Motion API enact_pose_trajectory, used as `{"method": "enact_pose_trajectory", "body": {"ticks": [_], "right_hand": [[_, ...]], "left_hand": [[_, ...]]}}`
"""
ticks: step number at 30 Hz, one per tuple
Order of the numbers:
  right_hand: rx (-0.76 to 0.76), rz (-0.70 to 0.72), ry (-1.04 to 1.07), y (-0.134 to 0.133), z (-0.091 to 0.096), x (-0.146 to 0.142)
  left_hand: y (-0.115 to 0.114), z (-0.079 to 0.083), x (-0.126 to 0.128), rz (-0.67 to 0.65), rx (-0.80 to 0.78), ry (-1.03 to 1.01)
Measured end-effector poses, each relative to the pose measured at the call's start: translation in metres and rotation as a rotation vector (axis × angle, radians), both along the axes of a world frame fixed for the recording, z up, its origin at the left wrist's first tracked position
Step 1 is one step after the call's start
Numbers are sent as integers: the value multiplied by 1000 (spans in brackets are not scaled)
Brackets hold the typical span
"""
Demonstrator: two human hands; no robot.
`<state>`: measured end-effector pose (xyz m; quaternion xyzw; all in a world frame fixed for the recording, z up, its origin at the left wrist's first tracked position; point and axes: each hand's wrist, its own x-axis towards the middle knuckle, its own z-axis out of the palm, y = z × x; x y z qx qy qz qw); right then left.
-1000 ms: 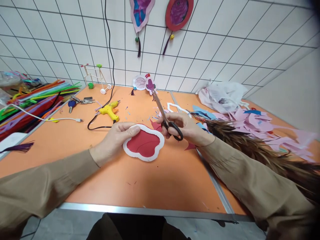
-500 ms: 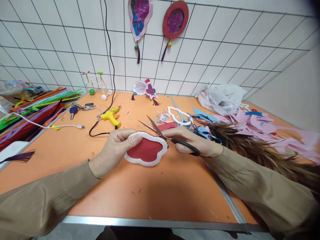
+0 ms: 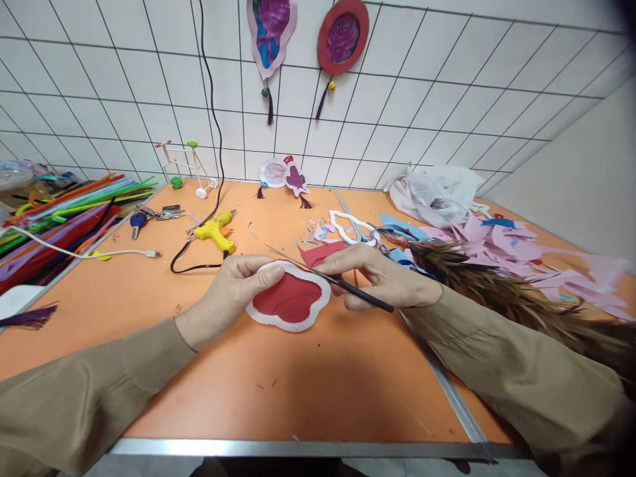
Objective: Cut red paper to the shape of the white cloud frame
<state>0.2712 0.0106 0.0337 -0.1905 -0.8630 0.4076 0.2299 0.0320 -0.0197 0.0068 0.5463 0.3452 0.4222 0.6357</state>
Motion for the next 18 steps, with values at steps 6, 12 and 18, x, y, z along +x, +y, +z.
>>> {"method": "enact_pose_trajectory", "body": {"ticks": [6, 12, 18], "right_hand": [[20, 33, -45, -3, 7, -1], [200, -15, -108, -3, 9, 3], [383, -18, -133, -6, 13, 4]], "left_hand": [[-2, 3, 2, -20, -26, -8], [-2, 2, 0, -43, -27, 13], [1, 0, -3, -48, 54, 41]]}}
